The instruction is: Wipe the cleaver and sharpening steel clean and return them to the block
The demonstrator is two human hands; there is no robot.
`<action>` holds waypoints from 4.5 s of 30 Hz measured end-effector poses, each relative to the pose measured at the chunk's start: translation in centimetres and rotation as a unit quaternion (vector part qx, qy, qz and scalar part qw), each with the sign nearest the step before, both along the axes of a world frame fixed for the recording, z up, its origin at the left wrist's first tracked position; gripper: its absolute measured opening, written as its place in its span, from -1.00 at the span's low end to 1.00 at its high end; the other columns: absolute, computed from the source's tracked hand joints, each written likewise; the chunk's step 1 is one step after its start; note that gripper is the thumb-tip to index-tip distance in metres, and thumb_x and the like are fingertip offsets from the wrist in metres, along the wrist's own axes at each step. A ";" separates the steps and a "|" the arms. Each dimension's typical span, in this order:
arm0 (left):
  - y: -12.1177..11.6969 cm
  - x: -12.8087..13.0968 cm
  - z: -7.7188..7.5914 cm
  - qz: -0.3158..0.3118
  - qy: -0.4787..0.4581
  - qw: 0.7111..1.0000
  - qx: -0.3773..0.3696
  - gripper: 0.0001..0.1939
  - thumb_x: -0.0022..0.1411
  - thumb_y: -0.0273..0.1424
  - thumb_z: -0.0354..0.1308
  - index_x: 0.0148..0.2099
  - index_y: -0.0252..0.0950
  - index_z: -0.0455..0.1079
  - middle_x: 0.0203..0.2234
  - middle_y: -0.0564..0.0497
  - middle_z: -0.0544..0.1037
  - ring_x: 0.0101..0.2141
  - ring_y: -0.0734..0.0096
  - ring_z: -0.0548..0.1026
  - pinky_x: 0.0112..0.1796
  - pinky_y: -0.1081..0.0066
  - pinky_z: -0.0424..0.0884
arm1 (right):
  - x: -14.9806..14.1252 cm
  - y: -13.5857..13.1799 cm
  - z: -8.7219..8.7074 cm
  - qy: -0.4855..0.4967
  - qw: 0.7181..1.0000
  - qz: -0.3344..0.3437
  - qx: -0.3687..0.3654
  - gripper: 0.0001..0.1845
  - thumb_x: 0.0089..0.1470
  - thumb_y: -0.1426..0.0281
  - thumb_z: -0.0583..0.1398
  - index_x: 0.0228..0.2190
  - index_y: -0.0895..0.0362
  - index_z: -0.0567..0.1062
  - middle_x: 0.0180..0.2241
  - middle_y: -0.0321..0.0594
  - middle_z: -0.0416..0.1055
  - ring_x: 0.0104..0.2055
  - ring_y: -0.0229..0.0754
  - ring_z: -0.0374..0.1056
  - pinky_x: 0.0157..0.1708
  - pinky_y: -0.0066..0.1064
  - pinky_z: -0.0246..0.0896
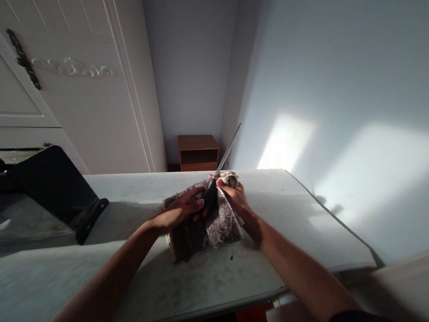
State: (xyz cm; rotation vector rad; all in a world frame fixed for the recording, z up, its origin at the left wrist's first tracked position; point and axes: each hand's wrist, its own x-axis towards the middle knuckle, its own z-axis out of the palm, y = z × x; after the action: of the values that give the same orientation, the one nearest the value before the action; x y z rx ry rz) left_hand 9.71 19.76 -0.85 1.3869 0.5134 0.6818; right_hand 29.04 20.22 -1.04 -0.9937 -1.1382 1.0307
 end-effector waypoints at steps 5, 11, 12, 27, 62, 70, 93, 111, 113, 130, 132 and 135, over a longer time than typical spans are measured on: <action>-0.1 0.2 0.3 0.034 0.013 0.999 -0.015 -0.30 0.20 -0.10 0.18 0.26 -0.37 0.13 -0.41 0.01 0.43 -0.50 0.55 0.30 -0.44 0.49 0.20 | -0.5 -0.6 0.2 -0.032 0.997 -0.059 0.028 -0.64 -0.06 0.12 0.34 -0.29 0.13 0.62 -0.26 -0.12 0.56 -0.21 -0.03 0.47 -0.13 -0.25 0.39; -0.5 0.9 0.3 0.073 0.041 0.997 0.002 -0.52 0.12 -0.30 0.16 0.07 -0.37 0.23 -0.37 0.00 0.43 -0.49 0.47 0.38 -0.44 0.43 0.30 | -0.4 -0.4 -1.1 -0.089 0.991 -0.087 0.054 -0.73 -0.07 0.23 0.34 -0.33 0.13 0.61 -0.31 -0.16 0.56 -0.24 -0.05 0.47 -0.21 -0.29 0.37; -0.5 1.0 0.2 0.080 0.040 0.996 0.003 -0.55 0.08 -0.35 0.16 0.03 -0.36 0.23 -0.36 0.00 0.43 -0.47 0.45 0.40 -0.43 0.42 0.32 | -0.3 -0.4 -1.4 -0.105 0.989 -0.081 0.066 -0.76 -0.08 0.26 0.34 -0.34 0.13 0.60 -0.32 -0.17 0.56 -0.25 -0.06 0.47 -0.21 -0.30 0.37; -1.6 1.8 1.0 0.294 0.194 0.917 0.188 -0.85 0.10 -0.37 -0.02 -0.44 -0.30 0.31 -0.55 0.06 0.38 -0.45 0.42 0.31 -0.43 0.45 0.17 | -0.5 -1.6 -1.0 -0.295 0.926 -0.075 0.223 -0.83 0.02 0.36 0.26 -0.29 0.07 0.60 -0.34 -0.20 0.49 -0.32 -0.10 0.40 -0.25 -0.23 0.35; -1.5 1.8 0.3 0.402 0.305 0.842 0.190 -0.81 0.19 -0.32 0.00 -0.32 -0.26 0.41 -0.46 -0.03 0.52 -0.41 0.30 0.42 -0.39 0.40 0.19 | 0.3 -0.9 -0.9 -0.282 0.947 -0.122 0.092 -0.69 -0.09 0.22 0.31 -0.33 0.20 0.60 -0.39 -0.16 0.55 -0.35 -0.06 0.45 -0.33 -0.33 0.34; -0.7 1.5 -0.1 0.419 0.309 0.830 0.200 -0.83 0.16 -0.31 0.04 -0.42 -0.25 0.34 -0.55 0.04 0.43 -0.47 0.38 0.35 -0.44 0.43 0.12 | 0.2 -0.1 -1.4 -0.236 0.964 -0.112 0.047 -0.60 -0.04 0.15 0.30 -0.24 0.18 0.60 -0.30 -0.14 0.56 -0.24 -0.04 0.47 -0.21 -0.32 0.35; -0.8 -0.9 1.4 0.438 0.122 0.868 0.198 -0.70 0.06 -0.23 0.24 -0.22 -0.33 0.45 -0.38 -0.01 0.54 -0.34 0.40 0.47 -0.32 0.46 0.34 | 1.3 1.0 -2.5 -0.154 0.986 -0.045 0.045 -0.61 0.00 0.06 0.25 -0.46 0.16 0.42 -0.50 -0.28 0.34 -0.42 -0.23 0.20 -0.41 -0.44 0.19; -5.9 -6.7 7.6 0.555 -0.167 0.804 0.137 -0.74 -0.08 -0.29 0.40 -0.43 -0.35 0.45 -0.73 0.11 0.38 -0.78 0.63 0.18 -0.76 0.53 0.03 | 1.3 0.8 -1.8 -0.167 0.983 -0.065 -0.043 -0.52 -0.17 -0.02 0.28 -0.52 0.16 0.39 -0.56 -0.32 0.26 -0.47 -0.26 0.13 -0.43 -0.42 0.14; -6.4 -7.4 8.8 0.564 -0.169 0.792 0.161 -0.75 -0.06 -0.29 0.39 -0.44 -0.32 0.43 -0.76 0.15 0.31 -0.78 0.65 0.16 -0.76 0.54 0.01 | 1.3 0.8 -1.9 -0.176 0.981 -0.067 -0.055 -0.51 -0.17 -0.03 0.27 -0.51 0.17 0.39 -0.56 -0.31 0.26 -0.48 -0.25 0.14 -0.46 -0.42 0.14; -7.8 -16.3 21.7 0.629 0.012 0.680 0.377 -0.60 0.10 -0.06 0.26 -0.45 -0.30 0.31 -0.60 0.06 0.35 -0.54 0.56 0.36 -0.59 0.53 0.20 | 2.3 1.5 -2.3 -0.193 0.971 -0.076 -0.117 -0.44 -0.37 -0.01 0.29 -0.40 0.18 0.55 -0.44 -0.13 0.51 -0.29 0.03 0.42 -0.32 -0.29 0.29; -7.9 -17.3 23.3 0.604 -0.005 0.709 0.364 -0.60 0.14 -0.04 0.21 -0.38 -0.30 0.33 -0.53 0.02 0.41 -0.53 0.54 0.41 -0.57 0.51 0.27 | 2.5 1.8 -2.5 -0.197 0.970 -0.069 -0.127 -0.42 -0.39 -0.02 0.30 -0.38 0.16 0.56 -0.38 -0.10 0.54 -0.18 0.13 0.44 -0.23 -0.22 0.31; -7.7 -18.6 25.3 0.597 -0.022 0.732 0.328 -0.63 0.20 -0.06 0.18 -0.31 -0.29 0.31 -0.54 0.03 0.40 -0.64 0.60 0.35 -0.65 0.48 0.19 | 2.9 2.1 -3.3 -0.189 0.972 -0.058 -0.131 -0.48 -0.38 -0.02 0.31 -0.38 0.06 0.56 -0.30 -0.07 0.55 -0.09 0.18 0.44 -0.18 -0.18 0.35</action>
State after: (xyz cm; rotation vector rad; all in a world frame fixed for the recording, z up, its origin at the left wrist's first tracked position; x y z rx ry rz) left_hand -8.89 12.08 24.45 1.5620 1.2333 2.1040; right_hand 31.89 22.27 -4.32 -1.4973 -1.2523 0.9361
